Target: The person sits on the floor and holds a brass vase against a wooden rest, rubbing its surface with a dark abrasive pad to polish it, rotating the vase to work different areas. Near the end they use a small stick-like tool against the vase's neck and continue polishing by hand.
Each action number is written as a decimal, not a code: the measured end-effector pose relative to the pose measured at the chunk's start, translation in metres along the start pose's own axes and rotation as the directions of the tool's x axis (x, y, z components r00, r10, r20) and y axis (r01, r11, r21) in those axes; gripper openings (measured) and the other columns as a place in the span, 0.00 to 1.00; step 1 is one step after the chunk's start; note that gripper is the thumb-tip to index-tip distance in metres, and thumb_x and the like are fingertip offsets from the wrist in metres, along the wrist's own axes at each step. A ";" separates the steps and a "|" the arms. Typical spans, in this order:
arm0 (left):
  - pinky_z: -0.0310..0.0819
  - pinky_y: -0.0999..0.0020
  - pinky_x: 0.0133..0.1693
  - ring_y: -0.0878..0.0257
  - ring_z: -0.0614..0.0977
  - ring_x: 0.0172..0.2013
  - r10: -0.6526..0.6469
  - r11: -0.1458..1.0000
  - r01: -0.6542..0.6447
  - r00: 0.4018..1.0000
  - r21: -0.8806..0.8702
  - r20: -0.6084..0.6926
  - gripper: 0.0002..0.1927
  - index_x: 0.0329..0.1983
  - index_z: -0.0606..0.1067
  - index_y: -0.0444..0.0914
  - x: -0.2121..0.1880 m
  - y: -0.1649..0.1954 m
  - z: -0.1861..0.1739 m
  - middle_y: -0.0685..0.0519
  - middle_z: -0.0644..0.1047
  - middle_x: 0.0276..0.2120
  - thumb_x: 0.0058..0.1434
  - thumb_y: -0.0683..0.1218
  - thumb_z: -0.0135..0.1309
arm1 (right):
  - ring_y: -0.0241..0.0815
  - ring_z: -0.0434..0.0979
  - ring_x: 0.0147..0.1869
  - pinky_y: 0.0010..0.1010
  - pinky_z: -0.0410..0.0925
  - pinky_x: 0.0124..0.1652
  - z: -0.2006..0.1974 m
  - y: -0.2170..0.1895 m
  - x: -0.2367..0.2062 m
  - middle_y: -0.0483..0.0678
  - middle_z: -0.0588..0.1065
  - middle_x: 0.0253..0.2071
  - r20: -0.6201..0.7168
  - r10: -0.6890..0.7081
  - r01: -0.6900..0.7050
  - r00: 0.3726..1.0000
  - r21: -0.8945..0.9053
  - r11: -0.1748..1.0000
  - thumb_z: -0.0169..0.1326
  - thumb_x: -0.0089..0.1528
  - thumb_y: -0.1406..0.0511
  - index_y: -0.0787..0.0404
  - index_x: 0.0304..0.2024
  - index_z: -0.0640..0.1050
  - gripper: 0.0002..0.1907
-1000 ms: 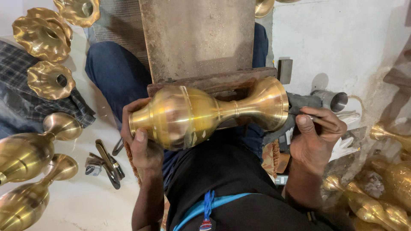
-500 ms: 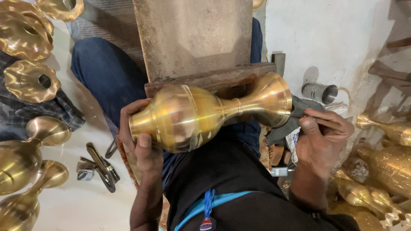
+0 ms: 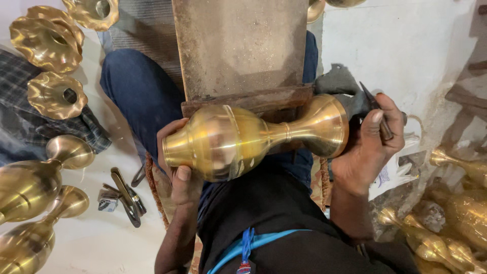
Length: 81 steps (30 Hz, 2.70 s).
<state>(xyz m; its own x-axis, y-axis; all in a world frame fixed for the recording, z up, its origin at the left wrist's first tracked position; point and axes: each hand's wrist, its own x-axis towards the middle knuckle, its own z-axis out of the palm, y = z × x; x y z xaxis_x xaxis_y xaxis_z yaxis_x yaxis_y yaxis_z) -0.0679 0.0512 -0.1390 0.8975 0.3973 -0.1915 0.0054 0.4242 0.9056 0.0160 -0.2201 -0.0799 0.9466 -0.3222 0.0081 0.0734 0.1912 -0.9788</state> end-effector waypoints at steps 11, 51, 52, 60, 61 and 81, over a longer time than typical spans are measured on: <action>0.71 0.61 0.62 0.54 0.77 0.58 -0.050 0.985 0.044 0.998 -0.167 -0.037 0.44 0.69 0.62 0.27 -0.008 0.009 0.018 0.41 0.73 0.59 0.64 0.64 0.55 | 0.45 0.77 0.58 0.36 0.74 0.62 -0.037 0.000 0.032 0.54 0.76 0.54 -0.091 -0.064 0.081 0.994 0.203 0.976 0.56 0.76 0.68 0.65 0.63 0.71 0.15; 0.84 0.65 0.41 0.61 0.85 0.35 0.415 0.904 -0.423 0.846 -0.052 0.336 0.27 0.54 0.79 0.29 0.036 0.056 0.256 0.45 0.83 0.38 0.68 0.57 0.64 | 0.32 0.61 0.33 0.29 0.58 0.33 -0.076 0.074 0.050 0.43 0.67 0.29 -0.063 0.016 -0.039 0.998 -0.379 0.924 0.48 0.75 0.60 0.66 0.48 0.78 0.15; 0.85 0.67 0.37 0.62 0.86 0.32 0.431 0.892 -0.451 0.820 -0.037 0.377 0.26 0.53 0.80 0.30 0.035 0.052 0.275 0.48 0.83 0.35 0.67 0.58 0.65 | 0.32 0.61 0.33 0.29 0.58 0.33 -0.074 0.068 0.051 0.42 0.66 0.29 -0.063 0.006 -0.030 0.998 -0.384 0.923 0.48 0.75 0.60 0.66 0.47 0.78 0.15; 0.78 0.76 0.26 0.75 0.84 0.22 0.328 0.696 -0.663 0.633 0.274 0.701 0.20 0.41 0.84 0.46 0.074 -0.049 0.447 0.62 0.84 0.23 0.57 0.63 0.66 | 0.28 0.56 0.30 0.27 0.53 0.29 -0.057 -0.006 0.062 0.38 0.62 0.25 -0.068 -0.077 0.053 0.995 -0.305 0.951 0.46 0.75 0.61 0.66 0.44 0.78 0.16; 0.76 0.72 0.26 0.74 0.85 0.21 0.284 0.616 -0.705 0.614 0.350 0.736 0.21 0.39 0.84 0.46 0.081 -0.063 0.458 0.62 0.84 0.23 0.55 0.65 0.66 | 0.28 0.56 0.29 0.27 0.53 0.28 -0.056 -0.013 0.063 0.38 0.62 0.25 -0.073 -0.073 0.048 0.995 -0.304 0.952 0.46 0.75 0.61 0.66 0.44 0.79 0.16; 0.73 0.61 0.59 0.49 0.76 0.61 -0.253 0.604 -0.624 0.440 0.496 0.862 0.51 0.64 0.69 0.31 0.104 -0.117 0.394 0.40 0.76 0.59 0.47 0.70 0.65 | 0.35 0.60 0.33 0.32 0.58 0.33 0.001 0.017 0.047 0.47 0.68 0.29 -0.096 -0.034 -0.017 0.995 -0.490 0.871 0.49 0.76 0.54 0.67 0.46 0.77 0.21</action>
<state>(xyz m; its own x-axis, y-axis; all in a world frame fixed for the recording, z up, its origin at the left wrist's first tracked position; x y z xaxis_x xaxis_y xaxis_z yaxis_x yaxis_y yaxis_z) 0.1981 -0.2776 -0.1155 0.7738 -0.6333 0.0129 -0.3377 -0.3951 0.8543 0.0622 -0.2311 -0.0956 0.9091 -0.4161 0.0218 -0.1063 -0.2823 -0.9534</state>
